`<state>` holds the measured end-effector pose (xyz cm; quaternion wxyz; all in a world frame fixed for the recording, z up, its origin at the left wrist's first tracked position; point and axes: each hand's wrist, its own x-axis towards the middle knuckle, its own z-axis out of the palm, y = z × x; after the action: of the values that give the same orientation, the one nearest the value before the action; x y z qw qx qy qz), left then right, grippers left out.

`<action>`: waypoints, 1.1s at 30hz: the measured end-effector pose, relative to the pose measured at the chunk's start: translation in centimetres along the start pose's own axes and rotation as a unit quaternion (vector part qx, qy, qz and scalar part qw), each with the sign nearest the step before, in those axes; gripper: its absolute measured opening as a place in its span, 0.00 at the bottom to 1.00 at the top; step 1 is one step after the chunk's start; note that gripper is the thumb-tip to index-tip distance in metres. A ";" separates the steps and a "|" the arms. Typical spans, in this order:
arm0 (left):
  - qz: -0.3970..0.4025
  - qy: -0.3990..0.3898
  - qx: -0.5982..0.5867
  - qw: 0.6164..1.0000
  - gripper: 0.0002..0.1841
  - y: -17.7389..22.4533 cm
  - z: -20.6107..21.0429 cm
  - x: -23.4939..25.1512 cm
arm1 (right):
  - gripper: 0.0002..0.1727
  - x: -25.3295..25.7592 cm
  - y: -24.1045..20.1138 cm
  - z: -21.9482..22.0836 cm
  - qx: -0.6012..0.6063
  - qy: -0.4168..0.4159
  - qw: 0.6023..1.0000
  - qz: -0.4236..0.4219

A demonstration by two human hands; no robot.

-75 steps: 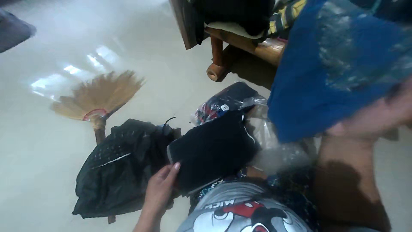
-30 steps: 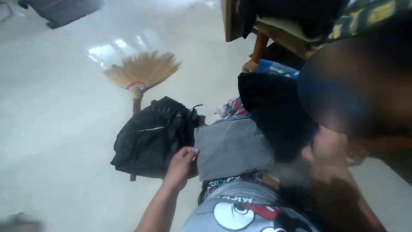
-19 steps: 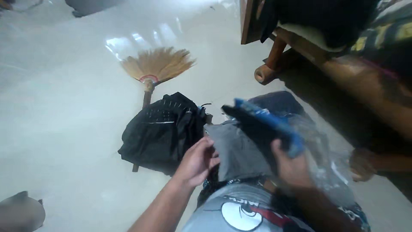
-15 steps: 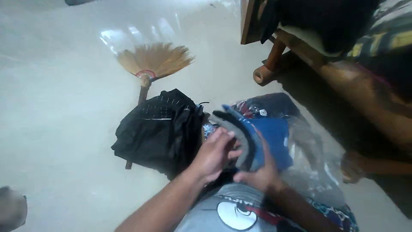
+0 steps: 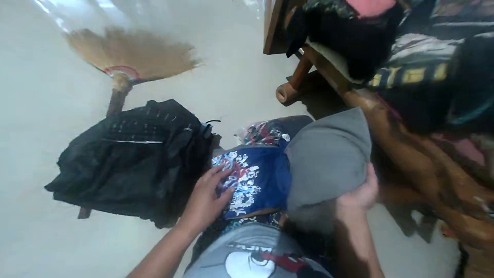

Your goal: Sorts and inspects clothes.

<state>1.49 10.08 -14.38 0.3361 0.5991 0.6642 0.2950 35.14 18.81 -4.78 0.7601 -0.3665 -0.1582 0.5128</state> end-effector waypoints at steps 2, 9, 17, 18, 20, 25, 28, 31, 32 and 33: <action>-0.002 0.015 -0.009 1.000 0.27 -0.3 0.4 -0.2 | 0.25 0.6 -1.1 -1.1 -0.001 0.029 0.999 -0.015; -0.012 0.017 -0.029 0.999 0.31 -0.6 0.1 -0.3 | 0.25 1.7 -3.2 -3.0 0.004 0.074 0.995 -0.074; -0.047 0.016 -0.065 0.997 0.36 -1.1 0.2 -0.5 | 0.27 2.0 -4.4 -3.6 0.029 0.049 0.994 -0.091; -0.057 0.012 -0.067 0.996 0.36 -1.1 0.1 -0.5 | 0.27 1.9 -4.6 -3.4 0.026 0.052 0.993 -0.099; -0.076 0.016 -0.056 0.995 0.35 -1.1 -0.3 -0.4 | 0.27 1.6 -4.9 -3.0 0.009 0.044 0.992 -0.119; 0.044 0.099 -0.043 0.993 0.31 5.3 -2.3 3.0 | 0.29 0.0 -5.4 -0.4 0.006 -0.027 0.989 -0.147; 0.256 0.145 -0.134 0.946 0.29 14.4 -1.5 4.6 | 0.30 -1.8 -6.1 2.3 0.039 -0.084 0.988 -0.126; 0.486 0.126 -0.180 0.846 0.30 20.6 2.4 6.3 | 0.31 -3.6 -8.6 3.6 0.055 -0.154 0.979 -0.120; 0.517 0.112 -0.145 0.836 0.30 21.0 3.9 7.3 | 0.31 -4.1 -9.7 3.2 0.048 -0.173 0.975 -0.134; 0.520 0.103 -0.101 0.842 0.32 20.7 5.4 8.5 | 0.31 -4.7 -10.8 2.9 0.034 -0.176 0.971 -0.160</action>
<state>17.71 20.67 -2.01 0.1216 0.7851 0.2523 0.5524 38.50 13.58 5.59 0.8046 -0.2142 -0.3280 0.4463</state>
